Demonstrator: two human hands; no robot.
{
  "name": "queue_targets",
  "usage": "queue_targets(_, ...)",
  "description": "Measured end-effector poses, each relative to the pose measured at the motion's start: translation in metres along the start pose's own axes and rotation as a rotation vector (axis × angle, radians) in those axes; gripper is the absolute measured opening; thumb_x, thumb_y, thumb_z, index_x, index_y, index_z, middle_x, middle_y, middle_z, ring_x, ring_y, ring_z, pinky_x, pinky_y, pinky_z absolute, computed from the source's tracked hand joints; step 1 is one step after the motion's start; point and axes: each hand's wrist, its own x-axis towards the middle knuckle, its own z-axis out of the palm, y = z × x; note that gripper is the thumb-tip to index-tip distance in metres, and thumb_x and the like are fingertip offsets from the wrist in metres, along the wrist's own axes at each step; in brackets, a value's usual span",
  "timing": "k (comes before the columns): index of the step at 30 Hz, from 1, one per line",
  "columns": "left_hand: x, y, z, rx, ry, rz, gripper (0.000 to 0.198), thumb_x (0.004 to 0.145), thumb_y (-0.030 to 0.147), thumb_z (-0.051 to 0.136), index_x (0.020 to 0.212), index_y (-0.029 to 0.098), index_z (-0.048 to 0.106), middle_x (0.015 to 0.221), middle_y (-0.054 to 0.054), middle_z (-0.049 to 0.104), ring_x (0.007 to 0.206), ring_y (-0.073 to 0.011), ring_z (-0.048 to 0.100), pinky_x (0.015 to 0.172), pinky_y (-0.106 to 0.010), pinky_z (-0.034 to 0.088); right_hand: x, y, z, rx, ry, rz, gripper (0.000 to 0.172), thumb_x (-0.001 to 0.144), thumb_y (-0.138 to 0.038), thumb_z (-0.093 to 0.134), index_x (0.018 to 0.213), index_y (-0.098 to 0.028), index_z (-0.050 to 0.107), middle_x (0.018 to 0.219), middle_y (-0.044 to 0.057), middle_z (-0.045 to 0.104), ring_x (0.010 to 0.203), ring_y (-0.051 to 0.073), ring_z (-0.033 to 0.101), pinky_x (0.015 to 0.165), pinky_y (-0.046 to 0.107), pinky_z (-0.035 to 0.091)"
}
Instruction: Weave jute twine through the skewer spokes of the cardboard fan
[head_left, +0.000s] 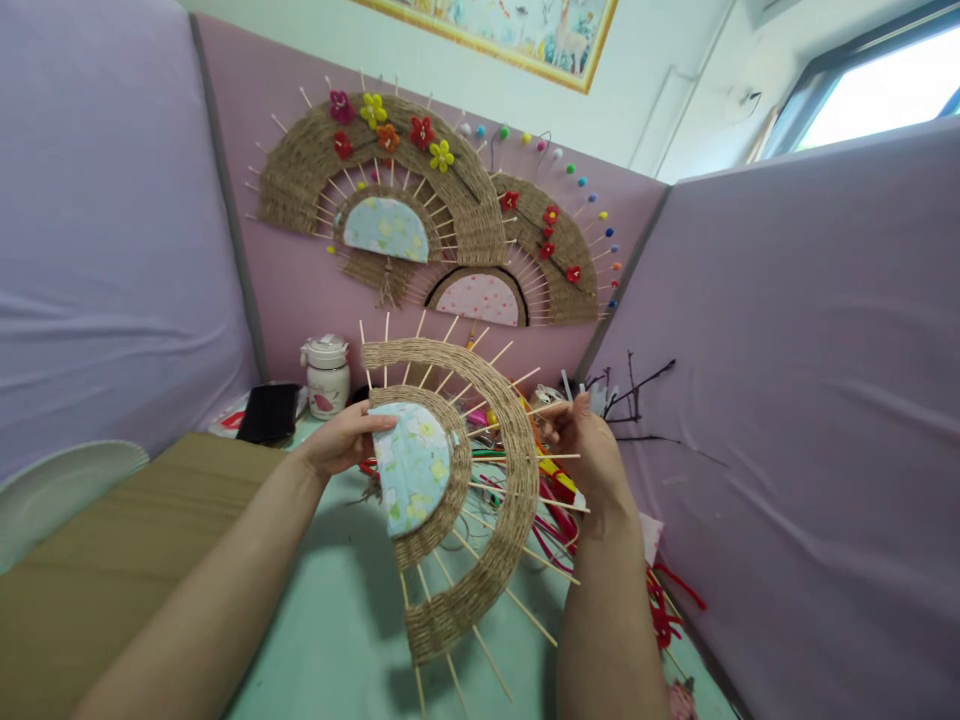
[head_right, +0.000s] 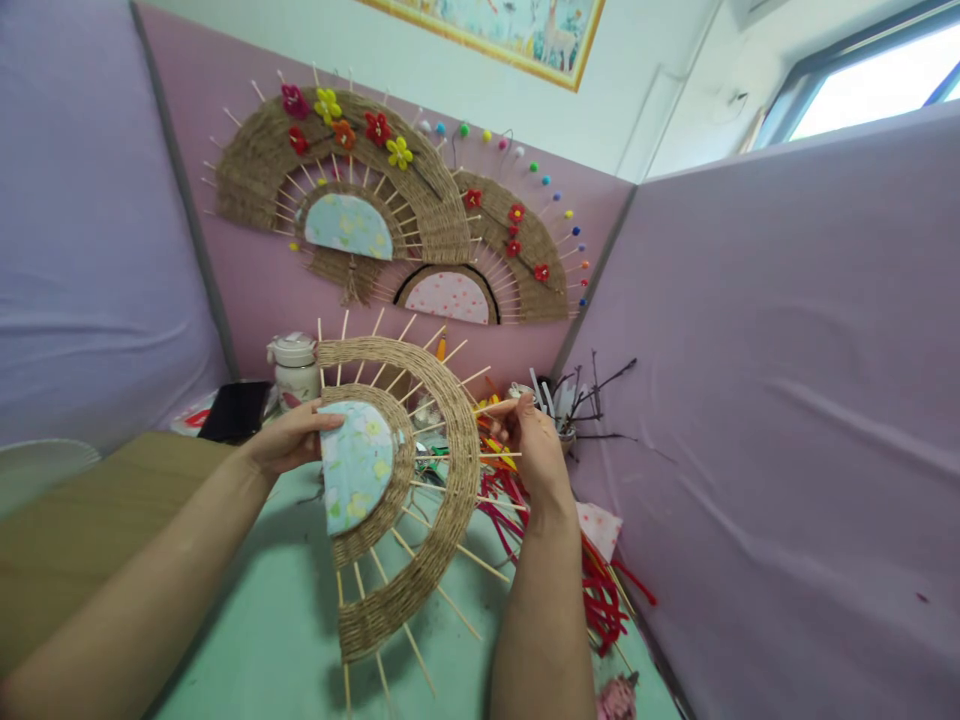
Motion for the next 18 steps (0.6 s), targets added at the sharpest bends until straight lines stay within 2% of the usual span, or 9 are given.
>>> queue_targets(4,0.0014,0.0001,-0.0021,0.027,0.033,0.010,0.035,0.053,0.022,0.090,0.083,0.012,0.075,0.078,-0.011,0.077,0.061,-0.0187,0.070,0.055,-0.025,0.059,0.0030,0.0054,-0.0052,-0.073,0.058,-0.014,0.056,0.072,-0.074,0.064,0.069,-0.018,0.071,0.055,-0.001,0.050,0.050,0.012,0.039,0.049,0.027,0.029)
queue_targets(9,0.0039,0.0000,-0.0017,0.050,0.054,0.032,0.032,0.056,0.019,0.088,0.084,0.011,0.074,0.079,-0.011,0.076,0.063,-0.0196,0.070,0.058,-0.027,0.060,0.0040,0.0071,-0.0071,-0.221,0.103,-0.072,0.060,0.076,-0.076,0.058,0.070,-0.017,0.070,0.056,-0.001,0.050,0.049,0.011,0.037,0.047,0.027,0.026)
queue_targets(18,0.0014,0.0082,-0.0011,0.076,0.190,0.028,0.025,0.060,0.015,0.084,0.083,0.011,0.074,0.076,-0.009,0.075,0.061,-0.0181,0.069,0.053,-0.026,0.058,0.0062,0.0096,-0.0110,-0.527,0.223,-0.265,0.054,0.084,-0.067,0.055,0.074,-0.016,0.072,0.060,0.000,0.056,0.052,0.013,0.045,0.051,0.027,0.034)
